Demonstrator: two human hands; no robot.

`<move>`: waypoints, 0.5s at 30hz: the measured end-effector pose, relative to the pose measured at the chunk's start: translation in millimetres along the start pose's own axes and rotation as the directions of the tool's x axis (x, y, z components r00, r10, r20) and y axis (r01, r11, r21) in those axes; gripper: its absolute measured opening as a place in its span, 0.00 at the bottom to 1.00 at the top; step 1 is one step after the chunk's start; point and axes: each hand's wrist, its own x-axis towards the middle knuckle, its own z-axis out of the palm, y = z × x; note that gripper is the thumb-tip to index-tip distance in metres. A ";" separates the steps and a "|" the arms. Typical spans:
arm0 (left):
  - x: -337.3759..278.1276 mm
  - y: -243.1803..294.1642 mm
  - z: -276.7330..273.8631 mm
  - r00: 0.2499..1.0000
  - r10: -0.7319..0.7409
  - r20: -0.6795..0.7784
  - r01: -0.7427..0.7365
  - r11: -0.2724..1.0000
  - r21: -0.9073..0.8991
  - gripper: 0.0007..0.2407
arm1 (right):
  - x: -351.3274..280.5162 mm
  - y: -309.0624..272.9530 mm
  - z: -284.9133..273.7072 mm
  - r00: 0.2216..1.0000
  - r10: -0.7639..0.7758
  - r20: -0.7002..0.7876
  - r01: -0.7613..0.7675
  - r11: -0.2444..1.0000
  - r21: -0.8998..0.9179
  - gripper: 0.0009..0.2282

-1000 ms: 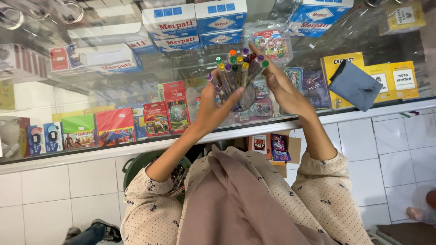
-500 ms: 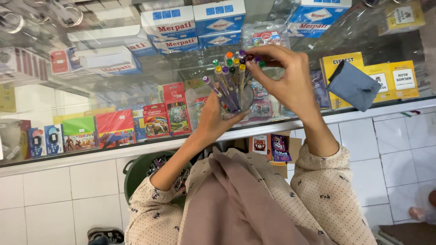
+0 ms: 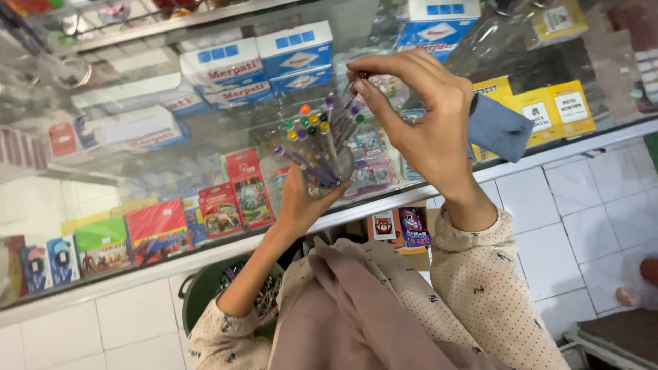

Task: Organizing and cleaning stationery items like pens and a glass holder on a grocery store counter.

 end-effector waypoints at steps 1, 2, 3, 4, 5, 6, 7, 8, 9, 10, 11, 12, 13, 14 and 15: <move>-1.9 -5.3 0.2 1.000 -0.003 -0.009 0.003 1.000 0.009 0.27 | -0.6 -3.0 -4.9 0.999 0.031 -0.034 -0.030 0.998 0.047 0.08; -3.8 -5.5 -1.7 1.000 0.019 0.011 -0.019 1.000 -0.002 0.27 | -5.3 -4.8 -11.3 0.998 0.038 -0.057 -0.037 0.999 0.026 0.08; -5.3 -6.0 -3.7 0.999 -0.039 0.021 0.040 0.999 -0.029 0.27 | -10.0 -6.6 -17.5 0.987 0.068 -0.145 -0.053 0.993 0.107 0.08; -5.0 -7.6 -5.7 0.995 -0.094 0.033 0.096 0.994 -0.053 0.27 | -14.0 -8.0 -23.3 0.968 0.098 -0.233 -0.054 0.981 0.187 0.07; -9.4 -11.2 -7.5 0.996 -0.070 0.052 0.073 0.995 -0.062 0.27 | -20.0 1.8 -32.6 0.961 0.097 -0.258 -0.055 0.984 0.167 0.07; -13.1 -15.4 -9.6 0.993 -0.105 0.054 0.107 0.994 -0.036 0.26 | -25.7 11.6 -42.0 0.903 0.088 -0.420 -0.011 0.983 0.184 0.07; -16.3 -20.1 -12.1 0.989 -0.141 0.055 0.141 0.990 -0.009 0.25 | -31.6 21.1 -51.4 0.818 0.080 -0.569 0.038 0.981 0.192 0.08; -13.9 -16.0 -14.3 0.991 -0.116 0.067 0.117 0.993 -0.016 0.25 | -36.0 39.5 -66.9 0.806 0.066 -0.588 0.044 0.984 0.172 0.08; -11.4 -12.5 -17.0 0.995 -0.088 0.037 0.086 0.995 0.053 0.25 | -40.6 57.4 -82.7 0.756 0.028 -0.654 0.042 0.995 0.091 0.08; -10.6 -8.2 -19.5 0.998 -0.062 0.004 0.061 0.991 0.122 0.26 | -45.1 74.9 -98.9 0.704 -0.017 -0.710 0.038 0.999 0.014 0.08; -13.3 -12.8 -20.3 0.999 -0.041 0.012 0.040 0.993 0.114 0.26 | -41.0 97.4 -115.6 0.693 -0.031 -0.720 0.041 0.999 -0.003 0.08; -17.6 -17.1 -20.5 0.996 -0.085 0.007 0.084 0.992 0.099 0.25 | -37.0 120.0 -132.9 0.650 -0.089 -0.755 0.067 0.996 -0.060 0.09; -21.8 -22.1 -20.8 0.992 -0.129 0.004 0.128 0.988 0.083 0.24 | -33.1 142.1 -150.6 0.604 -0.149 -0.783 0.090 0.989 -0.118 0.11; -29.7 -33.4 -19.8 0.993 -0.117 0.006 0.116 0.990 0.076 0.24 | -28.2 172.6 -160.2 0.598 -0.160 -0.785 0.093 0.987 -0.131 0.11; -37.5 -45.1 -18.8 0.974 -0.225 0.022 0.223 0.973 0.058 0.23 | -23.2 202.8 -170.3 0.579 -0.138 -0.804 -0.055 0.977 -0.207 0.08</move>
